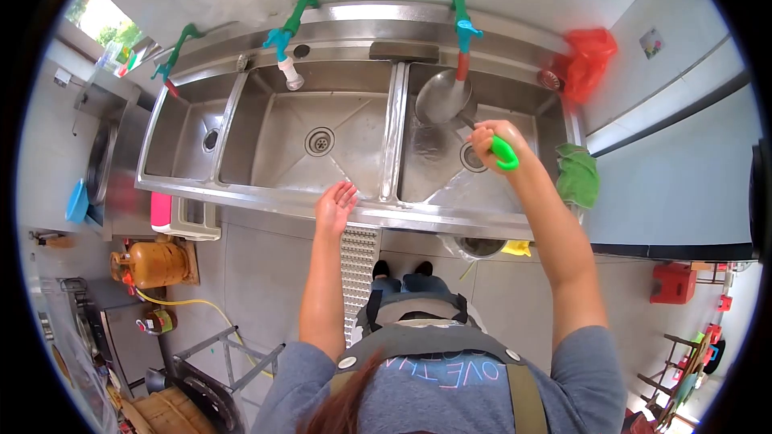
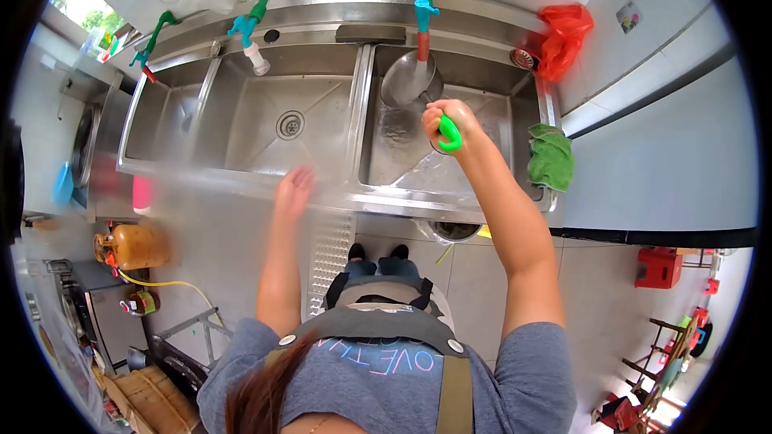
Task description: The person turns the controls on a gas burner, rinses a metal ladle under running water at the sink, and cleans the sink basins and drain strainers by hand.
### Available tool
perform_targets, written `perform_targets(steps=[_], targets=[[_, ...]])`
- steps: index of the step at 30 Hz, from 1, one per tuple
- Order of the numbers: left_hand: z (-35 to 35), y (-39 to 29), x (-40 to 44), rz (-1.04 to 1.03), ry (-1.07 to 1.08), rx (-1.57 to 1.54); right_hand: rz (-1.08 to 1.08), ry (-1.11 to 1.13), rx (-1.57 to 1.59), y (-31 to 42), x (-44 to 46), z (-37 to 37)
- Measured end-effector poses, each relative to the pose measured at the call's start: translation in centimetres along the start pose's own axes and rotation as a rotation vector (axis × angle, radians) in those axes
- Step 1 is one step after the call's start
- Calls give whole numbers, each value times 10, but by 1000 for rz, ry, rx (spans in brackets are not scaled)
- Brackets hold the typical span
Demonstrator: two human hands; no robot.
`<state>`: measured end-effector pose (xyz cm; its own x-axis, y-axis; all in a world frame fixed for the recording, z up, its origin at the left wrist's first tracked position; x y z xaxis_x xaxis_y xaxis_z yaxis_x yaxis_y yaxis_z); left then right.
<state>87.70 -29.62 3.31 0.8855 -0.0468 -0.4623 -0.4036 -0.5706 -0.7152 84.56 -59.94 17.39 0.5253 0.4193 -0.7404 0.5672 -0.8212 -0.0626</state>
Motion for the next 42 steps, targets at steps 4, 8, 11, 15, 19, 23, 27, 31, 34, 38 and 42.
perform_targets(steps=[4,8,11,15,19,23,27,31,34,38,42], targets=[[28,-2,7,7,-71,-11,116,-29,-144,-12,3,38],[69,0,16,26,-119,-39,159,-175,-26,-26,-3,94],[82,4,19,47,-144,-61,65,-54,186,-42,-11,99],[77,2,16,66,-139,-20,76,95,343,-49,-12,74],[71,-10,7,33,-114,4,30,300,456,-45,-7,53],[65,-26,-5,-60,-87,82,136,410,288,-45,10,61],[87,-17,9,-84,-11,66,143,504,299,-53,5,55],[97,-15,19,-50,-33,73,116,504,317,-64,-4,55],[95,-15,25,-67,13,188,25,477,378,-74,-14,56],[68,-24,12,-61,-58,282,-98,405,492,-78,-14,64],[60,-20,11,-40,-31,98,-154,397,560,-40,-15,69]])
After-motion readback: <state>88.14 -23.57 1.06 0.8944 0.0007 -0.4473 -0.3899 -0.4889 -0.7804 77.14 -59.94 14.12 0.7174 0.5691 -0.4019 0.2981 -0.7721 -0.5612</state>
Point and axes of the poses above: each hand's wrist, its own x-axis towards the middle knuckle, its own z-axis out of the back of the hand, y = z × x, the point moved 9 cm from there along x, towards the middle knuckle, and after that the axes turned 10 degrees about -z, right-handed, at the moved point
